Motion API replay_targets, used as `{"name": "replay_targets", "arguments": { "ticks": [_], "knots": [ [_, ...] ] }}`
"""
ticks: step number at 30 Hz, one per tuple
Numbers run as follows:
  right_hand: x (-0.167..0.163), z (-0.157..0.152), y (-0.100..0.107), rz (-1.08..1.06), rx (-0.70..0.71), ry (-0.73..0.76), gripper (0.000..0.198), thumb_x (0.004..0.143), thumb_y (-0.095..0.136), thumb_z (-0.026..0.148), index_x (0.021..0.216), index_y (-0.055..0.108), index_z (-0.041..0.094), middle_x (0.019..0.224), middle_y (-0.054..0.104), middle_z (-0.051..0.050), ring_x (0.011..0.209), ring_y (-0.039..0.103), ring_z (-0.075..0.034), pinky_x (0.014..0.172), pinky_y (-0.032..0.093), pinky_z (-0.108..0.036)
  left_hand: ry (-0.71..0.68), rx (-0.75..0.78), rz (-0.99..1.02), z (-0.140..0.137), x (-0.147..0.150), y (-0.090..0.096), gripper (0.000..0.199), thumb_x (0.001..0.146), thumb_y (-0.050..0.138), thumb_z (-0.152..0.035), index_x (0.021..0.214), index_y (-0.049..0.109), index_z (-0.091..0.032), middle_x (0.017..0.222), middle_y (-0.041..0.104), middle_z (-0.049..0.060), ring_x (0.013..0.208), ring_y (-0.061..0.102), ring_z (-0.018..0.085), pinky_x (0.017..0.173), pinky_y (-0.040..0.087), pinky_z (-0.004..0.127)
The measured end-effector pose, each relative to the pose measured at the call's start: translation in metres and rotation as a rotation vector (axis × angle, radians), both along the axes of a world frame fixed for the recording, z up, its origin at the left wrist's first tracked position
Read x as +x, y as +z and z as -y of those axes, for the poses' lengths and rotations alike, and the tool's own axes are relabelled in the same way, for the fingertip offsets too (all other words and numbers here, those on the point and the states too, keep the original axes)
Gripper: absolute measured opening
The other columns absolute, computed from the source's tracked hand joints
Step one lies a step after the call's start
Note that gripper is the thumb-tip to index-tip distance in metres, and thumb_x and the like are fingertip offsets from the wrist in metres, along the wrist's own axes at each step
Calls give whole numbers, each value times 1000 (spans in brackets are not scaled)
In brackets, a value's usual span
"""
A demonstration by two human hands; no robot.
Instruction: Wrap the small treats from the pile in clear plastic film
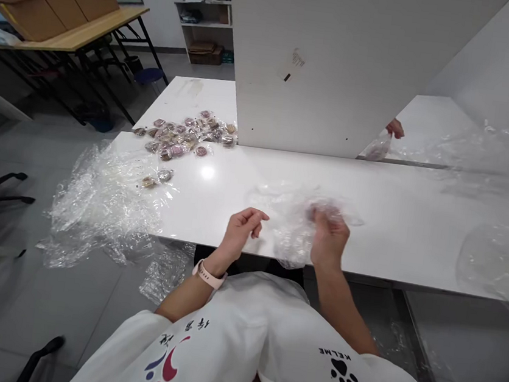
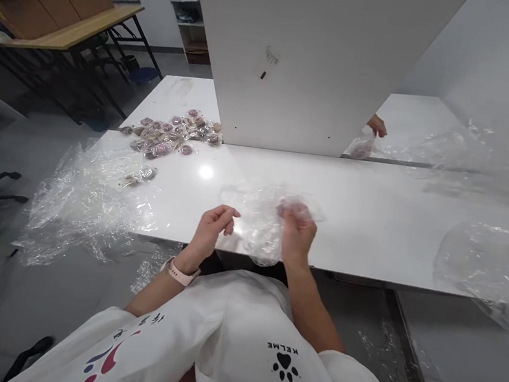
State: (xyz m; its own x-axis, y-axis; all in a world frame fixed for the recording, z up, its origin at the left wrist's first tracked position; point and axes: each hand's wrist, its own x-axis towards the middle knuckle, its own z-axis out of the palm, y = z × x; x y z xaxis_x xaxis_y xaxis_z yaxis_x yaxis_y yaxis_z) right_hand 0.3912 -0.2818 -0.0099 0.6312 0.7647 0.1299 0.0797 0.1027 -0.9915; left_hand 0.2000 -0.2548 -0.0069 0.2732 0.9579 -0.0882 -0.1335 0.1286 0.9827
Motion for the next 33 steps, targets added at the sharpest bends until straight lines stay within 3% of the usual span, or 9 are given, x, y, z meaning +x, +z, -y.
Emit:
{"name": "replay_targets", "arguments": {
  "ticks": [4,7,10,12,16,24,29,31,33],
  "knots": [
    [26,-1,8,-36,-158,324,41,89,48,63,95,69,29,81,70,-5,78,67,-20,67,57,-38,157,140,-44,-14,-21,5,65,76,74,-55,131,57,-23,125,64,13,107,63,22,83,52,31],
    [20,-1,10,-17,-213,441,39,90,46,62,92,70,31,82,72,-4,72,67,-18,64,57,-38,-82,172,-37,-13,-15,8,93,71,77,-60,150,38,-30,154,42,14,137,46,31,96,50,40],
    [15,-3,9,-107,-199,430,45,84,56,65,84,68,22,78,71,-5,65,67,-17,60,58,-35,-186,67,55,-11,-5,12,73,70,79,-58,131,61,-21,127,65,16,117,62,31,87,54,39],
    [26,-6,7,-254,-122,319,44,71,73,63,81,68,20,73,69,-3,61,65,-14,55,56,-28,17,-21,67,-16,-8,12,54,73,78,-57,106,70,-16,92,72,11,82,70,22,68,55,32],
    [68,-6,-6,-455,-23,42,46,51,89,44,84,68,19,68,65,3,52,54,-6,43,45,-16,433,-52,-18,-33,-35,3,44,78,72,-56,93,70,-14,52,54,-4,38,42,6,38,32,19],
    [121,-3,-56,-292,-231,-321,31,67,75,43,74,55,20,61,53,5,48,46,-7,39,39,-18,459,-247,-149,-32,-58,-29,44,74,75,-54,90,72,-13,49,37,-10,38,28,3,37,20,18],
    [129,-1,-22,69,-146,-597,17,82,60,35,96,55,26,107,61,-6,84,61,-18,66,54,-33,553,-167,-169,-29,-45,-21,43,84,64,-56,95,71,-15,49,34,-9,39,27,5,38,22,19],
    [106,1,-2,357,-78,-471,25,88,55,39,112,57,31,122,58,-6,89,61,-19,70,53,-34,554,-137,-174,-28,-36,-18,42,86,61,-56,97,71,-16,49,34,-9,40,29,6,39,23,19],
    [74,-1,10,614,-105,-72,40,88,59,43,126,57,33,123,60,-5,79,60,-19,68,52,-35,505,-119,-184,-28,-28,-19,41,88,60,-54,97,70,-16,49,34,-9,40,30,6,39,25,20]
  ]
}}
